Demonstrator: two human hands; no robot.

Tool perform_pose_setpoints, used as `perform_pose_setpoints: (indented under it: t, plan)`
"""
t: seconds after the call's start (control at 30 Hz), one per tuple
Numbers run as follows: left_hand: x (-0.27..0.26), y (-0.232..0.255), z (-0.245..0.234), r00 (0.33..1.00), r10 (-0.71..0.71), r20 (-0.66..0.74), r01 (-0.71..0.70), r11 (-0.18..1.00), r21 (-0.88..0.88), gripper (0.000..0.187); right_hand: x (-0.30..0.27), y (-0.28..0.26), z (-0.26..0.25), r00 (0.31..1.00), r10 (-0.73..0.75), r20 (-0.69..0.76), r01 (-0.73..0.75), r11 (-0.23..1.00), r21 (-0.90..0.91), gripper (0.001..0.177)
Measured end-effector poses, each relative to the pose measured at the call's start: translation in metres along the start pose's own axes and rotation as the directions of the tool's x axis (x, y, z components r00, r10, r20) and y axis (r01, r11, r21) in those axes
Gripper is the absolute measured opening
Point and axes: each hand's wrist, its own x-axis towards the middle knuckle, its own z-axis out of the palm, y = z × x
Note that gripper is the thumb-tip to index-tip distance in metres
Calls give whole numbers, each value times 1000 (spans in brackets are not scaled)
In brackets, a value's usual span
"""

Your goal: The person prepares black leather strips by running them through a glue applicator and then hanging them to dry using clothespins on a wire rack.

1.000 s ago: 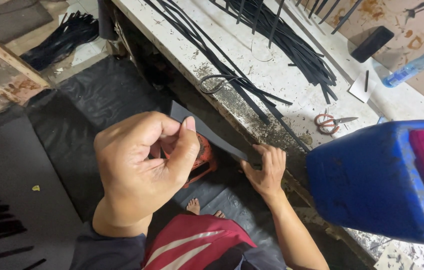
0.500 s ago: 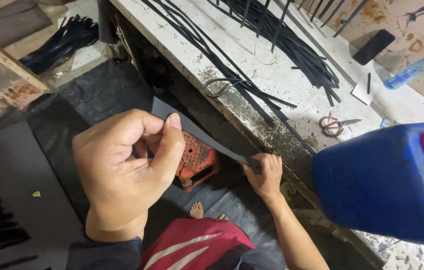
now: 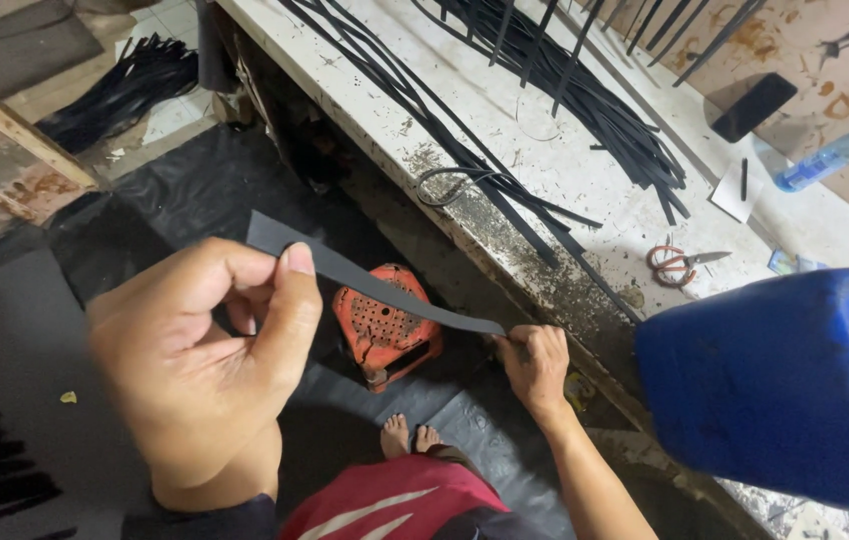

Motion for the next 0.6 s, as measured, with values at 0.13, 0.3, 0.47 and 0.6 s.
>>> perform_pose_setpoints:
  t: [0.13, 0.3, 0.47, 0.6]
  plan:
    - [-2, 3, -3, 999, 18, -29, -17, 1000, 25, 37, 21, 0, -16, 999, -41, -31, 41, 999, 0, 25]
    - [-2, -3, 2, 971, 238, -5, -237, 968, 85, 34, 48, 4, -43, 991, -56, -121, 62, 997, 44, 21]
    - [-8, -4, 20, 939, 341, 47, -344, 927, 148, 23, 88, -8, -79, 983, -95, -156, 102, 994, 33, 25]
    - [-15, -10, 37, 932, 360, 39, -361, 915, 181, 18, 116, -6, -101, 962, -195, -192, 211, 975, 70, 29]
